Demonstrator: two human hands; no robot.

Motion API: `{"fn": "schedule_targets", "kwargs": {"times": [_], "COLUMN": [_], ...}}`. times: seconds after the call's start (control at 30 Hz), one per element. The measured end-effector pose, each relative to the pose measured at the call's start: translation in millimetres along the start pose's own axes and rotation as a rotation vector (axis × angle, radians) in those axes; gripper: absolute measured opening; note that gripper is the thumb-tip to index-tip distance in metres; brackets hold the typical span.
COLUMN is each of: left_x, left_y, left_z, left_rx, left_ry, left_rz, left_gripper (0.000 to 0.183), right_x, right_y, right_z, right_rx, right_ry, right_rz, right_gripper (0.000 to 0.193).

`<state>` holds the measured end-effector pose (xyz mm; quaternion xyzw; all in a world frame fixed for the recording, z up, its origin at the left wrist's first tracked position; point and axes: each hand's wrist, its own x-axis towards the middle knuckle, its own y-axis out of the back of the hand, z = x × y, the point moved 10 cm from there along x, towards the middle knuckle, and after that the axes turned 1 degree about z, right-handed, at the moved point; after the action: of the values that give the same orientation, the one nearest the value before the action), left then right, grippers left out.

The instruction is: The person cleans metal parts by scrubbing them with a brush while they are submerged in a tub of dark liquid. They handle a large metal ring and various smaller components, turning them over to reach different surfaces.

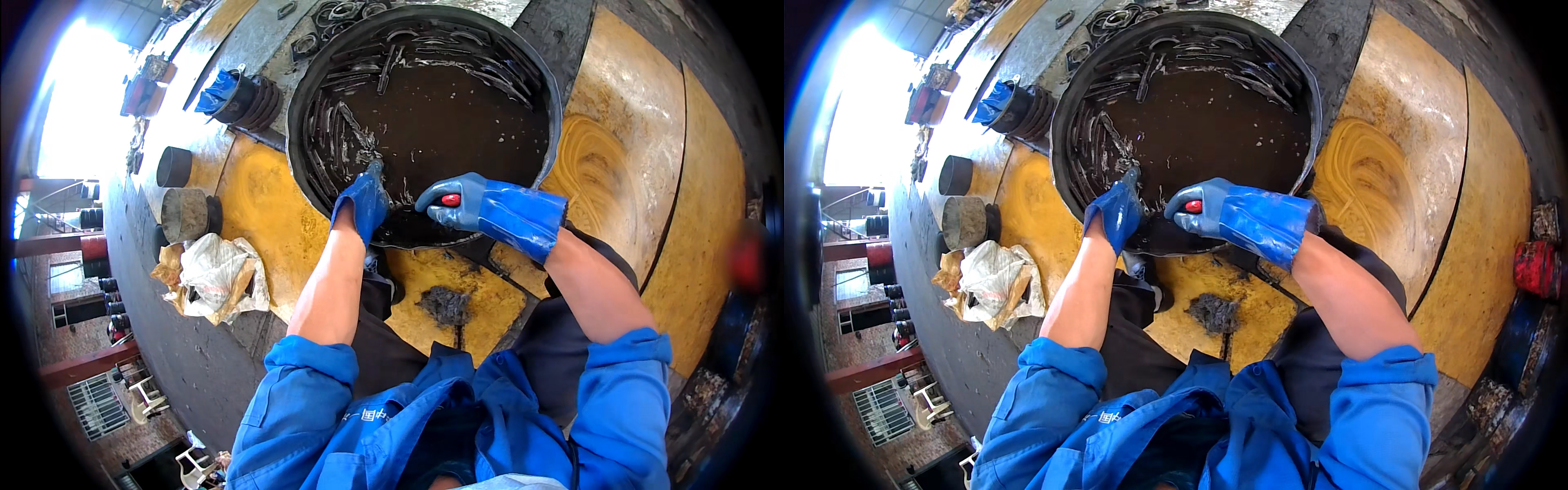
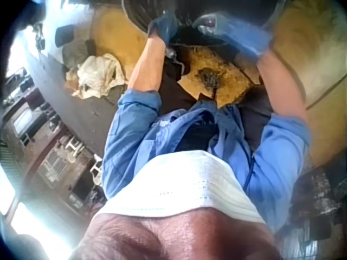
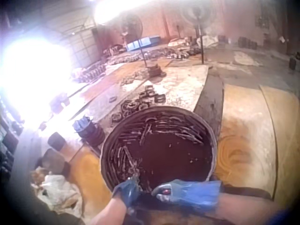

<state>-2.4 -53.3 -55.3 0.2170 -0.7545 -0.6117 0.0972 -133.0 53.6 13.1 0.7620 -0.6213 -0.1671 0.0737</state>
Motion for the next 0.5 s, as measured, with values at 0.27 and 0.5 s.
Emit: {"fn": "schedule_targets", "kwargs": {"times": [0.27, 0.5], "left_x": [5.2, 12.8], "left_y": [10.4, -10.9], "left_z": [41.0, 61.3], "left_rx": [0.526, 1.338], "left_ry": [-0.291, -0.698], "left_rz": [0.262, -0.349], "left_gripper": [0.034, 0.033], "right_x": [23.5, 29.7], "right_y": [24.3, 44.3], "right_z": [18.3, 45.9], "right_rx": [0.114, 0.291], "right_ry": [0.021, -0.012], "right_rz": [0.179, 0.167], "right_gripper": [0.024, 0.023]}}
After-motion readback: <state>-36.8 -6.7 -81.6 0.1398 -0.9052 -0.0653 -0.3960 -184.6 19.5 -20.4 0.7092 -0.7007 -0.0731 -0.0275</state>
